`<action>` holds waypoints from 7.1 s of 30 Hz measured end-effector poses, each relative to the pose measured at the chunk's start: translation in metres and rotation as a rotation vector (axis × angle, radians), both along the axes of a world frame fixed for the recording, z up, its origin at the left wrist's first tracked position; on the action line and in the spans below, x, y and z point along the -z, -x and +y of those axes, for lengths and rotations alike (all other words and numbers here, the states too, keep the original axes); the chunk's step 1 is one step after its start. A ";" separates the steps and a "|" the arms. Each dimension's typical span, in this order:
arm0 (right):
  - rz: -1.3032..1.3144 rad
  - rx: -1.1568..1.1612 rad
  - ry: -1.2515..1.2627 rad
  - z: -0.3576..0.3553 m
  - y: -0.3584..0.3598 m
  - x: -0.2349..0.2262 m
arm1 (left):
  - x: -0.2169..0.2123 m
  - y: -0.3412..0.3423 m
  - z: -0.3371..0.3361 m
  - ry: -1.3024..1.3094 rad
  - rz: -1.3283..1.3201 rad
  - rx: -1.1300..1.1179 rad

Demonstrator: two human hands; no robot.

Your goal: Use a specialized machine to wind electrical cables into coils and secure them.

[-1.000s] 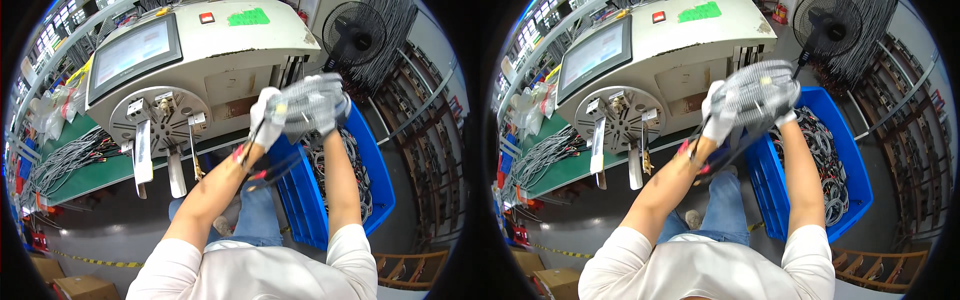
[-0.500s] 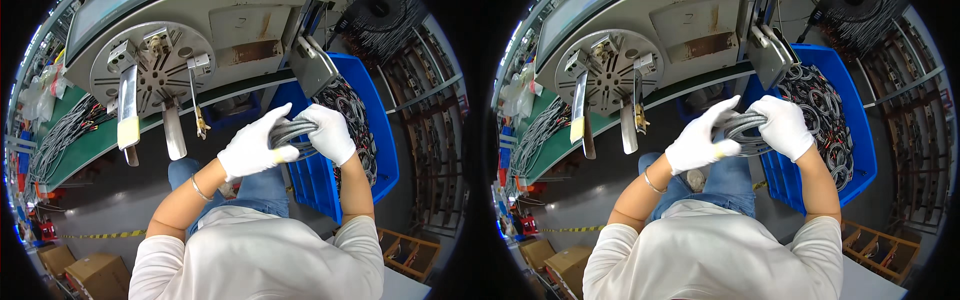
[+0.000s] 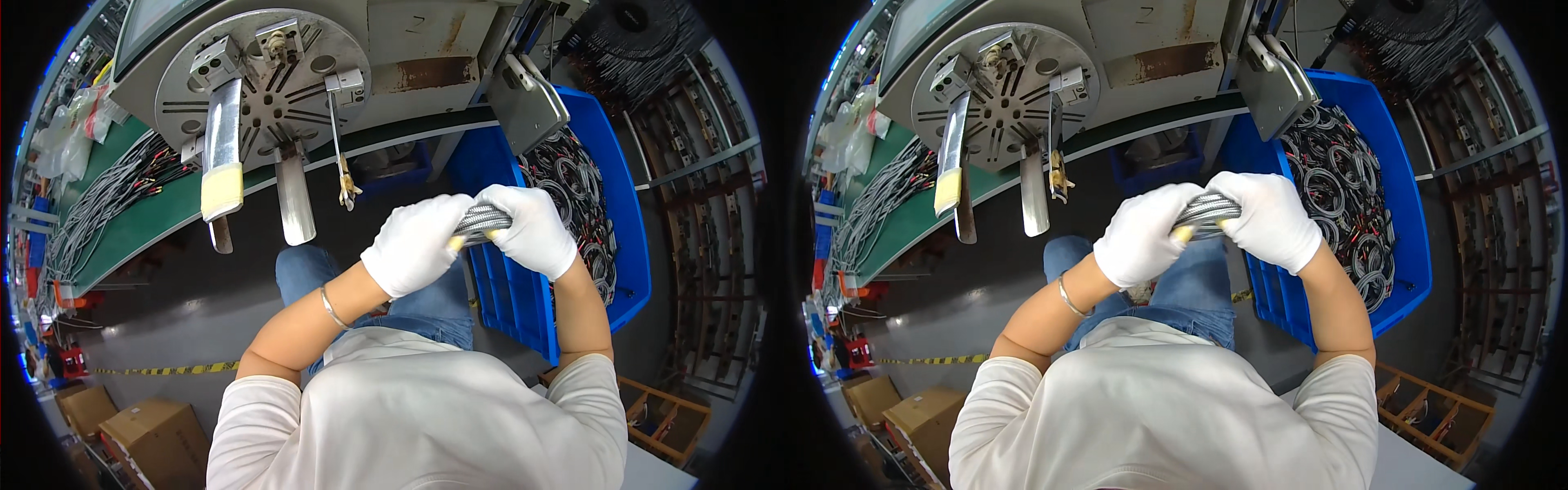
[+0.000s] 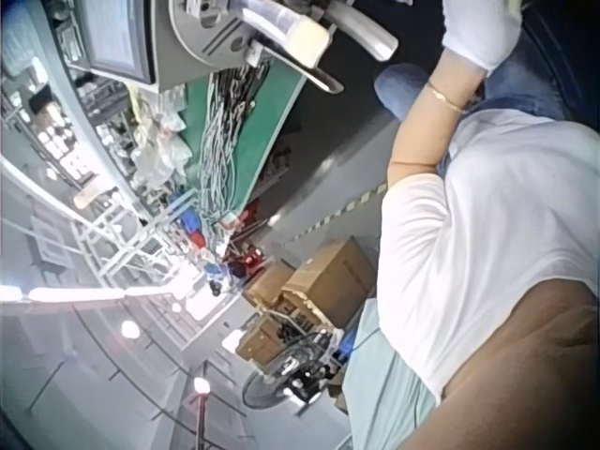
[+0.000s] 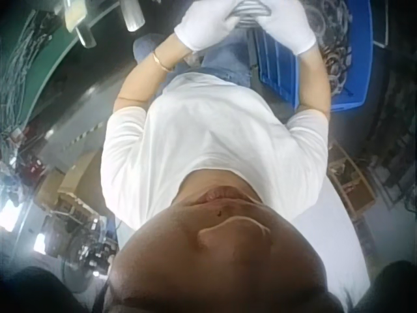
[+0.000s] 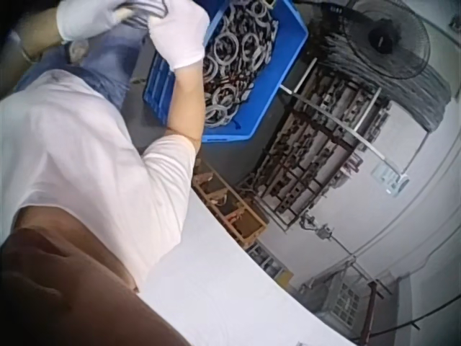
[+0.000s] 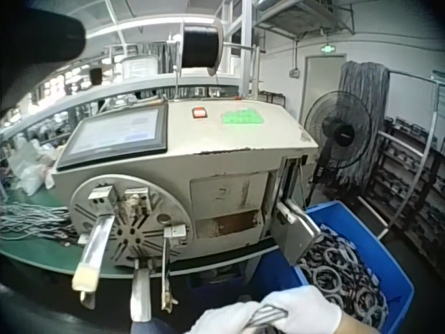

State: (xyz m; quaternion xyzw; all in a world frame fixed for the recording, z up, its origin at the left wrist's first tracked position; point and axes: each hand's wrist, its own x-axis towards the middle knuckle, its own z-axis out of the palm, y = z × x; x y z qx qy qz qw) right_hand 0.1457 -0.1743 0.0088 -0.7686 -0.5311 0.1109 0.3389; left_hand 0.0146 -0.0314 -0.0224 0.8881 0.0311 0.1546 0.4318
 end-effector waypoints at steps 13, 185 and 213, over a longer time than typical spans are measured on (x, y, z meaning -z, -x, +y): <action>-0.419 -0.126 -0.070 0.015 0.009 -0.002 | 0.010 -0.001 0.004 0.034 0.125 -0.014; 0.090 -0.072 -0.482 0.098 0.057 -0.052 | -0.184 0.100 0.131 -0.625 -0.287 -0.438; -0.163 0.058 -0.639 0.143 0.057 -0.048 | -0.126 0.084 0.136 -0.073 -0.592 -0.561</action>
